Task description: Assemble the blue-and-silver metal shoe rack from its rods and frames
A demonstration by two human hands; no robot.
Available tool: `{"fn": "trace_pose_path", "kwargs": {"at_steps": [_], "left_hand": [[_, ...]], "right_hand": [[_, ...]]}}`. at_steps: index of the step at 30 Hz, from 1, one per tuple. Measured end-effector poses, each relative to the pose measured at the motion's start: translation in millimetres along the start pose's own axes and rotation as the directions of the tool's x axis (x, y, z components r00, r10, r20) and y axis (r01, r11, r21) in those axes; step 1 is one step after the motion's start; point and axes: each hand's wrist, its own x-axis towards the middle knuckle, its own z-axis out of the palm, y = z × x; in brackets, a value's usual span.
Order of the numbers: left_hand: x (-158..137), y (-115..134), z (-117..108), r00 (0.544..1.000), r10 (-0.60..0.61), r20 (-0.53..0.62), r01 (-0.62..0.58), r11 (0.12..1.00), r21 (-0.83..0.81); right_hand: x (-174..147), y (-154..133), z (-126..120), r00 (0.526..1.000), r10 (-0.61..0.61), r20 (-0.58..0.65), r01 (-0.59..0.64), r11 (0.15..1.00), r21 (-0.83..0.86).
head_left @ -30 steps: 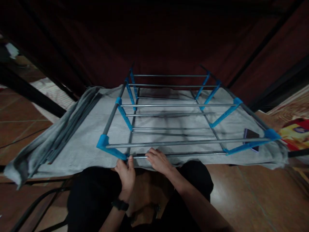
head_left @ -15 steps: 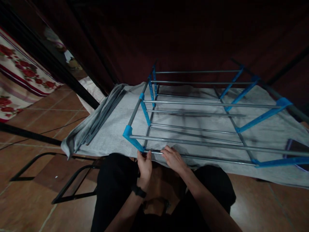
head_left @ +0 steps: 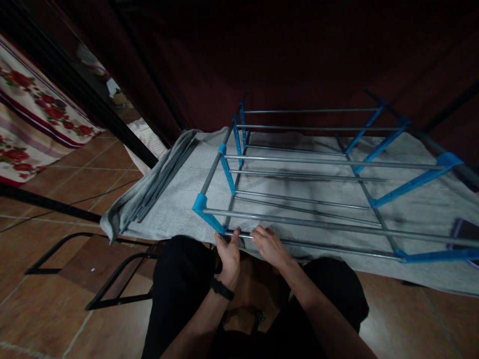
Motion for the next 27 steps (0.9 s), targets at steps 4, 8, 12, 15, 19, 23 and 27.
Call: {"fn": "trace_pose_path", "kwargs": {"at_steps": [4,8,12,15,19,23,27], "left_hand": [[-0.8,1.2,0.2,0.999,-0.051,-0.011,0.05,0.998,-0.033],[0.1,1.9,1.7,0.996,-0.084,-0.012,0.082,0.991,-0.104],[2.8,3.2,1.9,0.995,-0.101,0.007,0.101,0.987,-0.125],[4.4,4.3,0.4,0.996,-0.09,-0.007,0.089,0.992,-0.09],[4.6,8.2,-0.5,0.994,-0.104,-0.017,0.102,0.99,-0.097],[2.4,15.5,0.7,0.99,-0.136,-0.023,0.131,0.979,-0.155],[1.5,20.0,2.2,0.986,-0.164,-0.013,0.157,0.96,-0.231]], "right_hand": [[0.5,-0.2,0.0,1.0,-0.012,-0.009,0.012,1.0,-0.005],[0.9,0.8,2.2,1.0,-0.013,-0.011,0.013,1.0,0.0],[1.9,1.9,5.2,0.999,-0.009,-0.038,0.009,1.0,0.005],[3.8,2.4,7.4,0.999,-0.017,-0.032,0.017,1.0,-0.001],[5.6,1.7,7.7,0.999,-0.02,-0.033,0.02,1.0,-0.003],[5.1,0.5,7.2,0.999,-0.032,-0.038,0.032,0.999,-0.001],[7.0,-0.1,10.0,0.999,-0.028,-0.046,0.028,1.0,0.006]]}}
